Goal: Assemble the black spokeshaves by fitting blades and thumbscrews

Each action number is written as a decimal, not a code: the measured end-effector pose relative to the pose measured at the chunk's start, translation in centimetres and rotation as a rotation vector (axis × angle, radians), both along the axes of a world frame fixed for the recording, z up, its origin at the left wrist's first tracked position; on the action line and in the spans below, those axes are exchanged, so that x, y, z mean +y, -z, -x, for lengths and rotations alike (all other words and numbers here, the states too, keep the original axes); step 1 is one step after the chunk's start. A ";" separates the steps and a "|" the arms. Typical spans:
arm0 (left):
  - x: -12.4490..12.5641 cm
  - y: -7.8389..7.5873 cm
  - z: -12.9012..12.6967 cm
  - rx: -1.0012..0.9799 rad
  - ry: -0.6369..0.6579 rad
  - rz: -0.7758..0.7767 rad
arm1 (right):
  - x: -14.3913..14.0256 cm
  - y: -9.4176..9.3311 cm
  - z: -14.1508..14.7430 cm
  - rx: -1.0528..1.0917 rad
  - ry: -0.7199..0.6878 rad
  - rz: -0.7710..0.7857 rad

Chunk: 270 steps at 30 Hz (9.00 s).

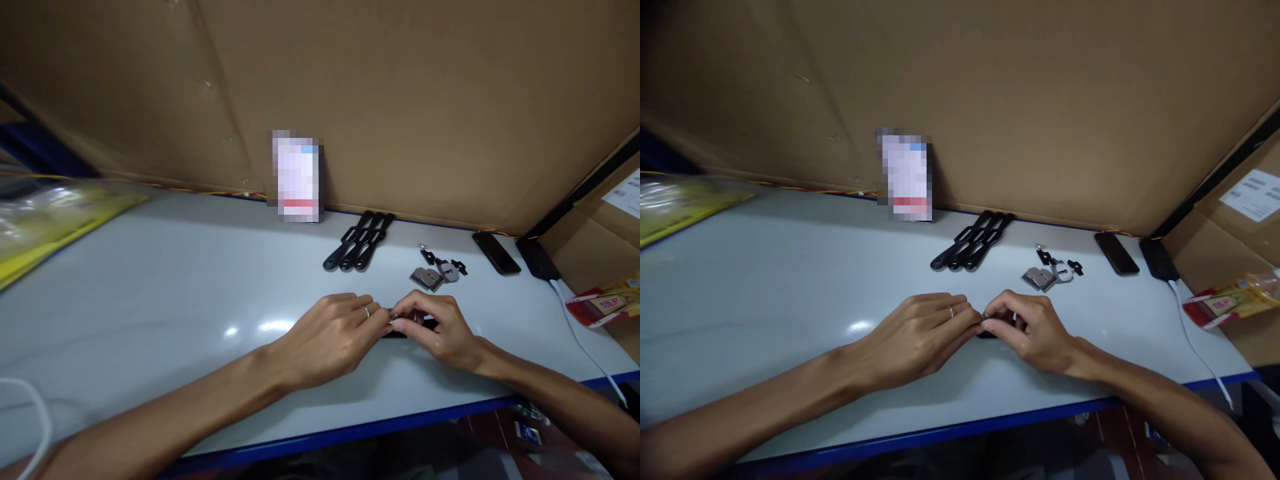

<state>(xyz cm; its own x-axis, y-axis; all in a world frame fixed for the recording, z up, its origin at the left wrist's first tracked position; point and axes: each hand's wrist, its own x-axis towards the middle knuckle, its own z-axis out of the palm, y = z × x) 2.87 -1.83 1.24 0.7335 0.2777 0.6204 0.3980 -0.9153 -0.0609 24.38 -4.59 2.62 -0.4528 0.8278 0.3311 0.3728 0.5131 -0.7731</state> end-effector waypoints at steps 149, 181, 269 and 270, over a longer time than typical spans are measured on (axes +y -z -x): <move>1.4 0.7 1.3 0.341 0.033 0.277 | 1.5 -0.8 -1.1 -0.574 0.085 -0.134; 1.5 0.6 1.3 0.374 0.026 0.234 | 1.2 -1.2 -1.3 -0.267 -0.102 -0.016; 1.6 0.2 1.2 0.415 0.006 0.363 | 0.8 -0.8 -1.2 -0.251 -0.003 -0.292; 1.6 0.2 1.2 0.410 0.007 0.364 | 0.7 -0.8 -1.2 -0.251 -0.011 -0.276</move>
<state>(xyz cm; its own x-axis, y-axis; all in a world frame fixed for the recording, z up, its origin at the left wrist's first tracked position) 1.64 -0.26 1.04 0.8977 0.4150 0.1478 0.4019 -0.9089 0.1110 25.58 -3.88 3.44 -0.5571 0.7173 0.4184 0.5264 0.6947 -0.4901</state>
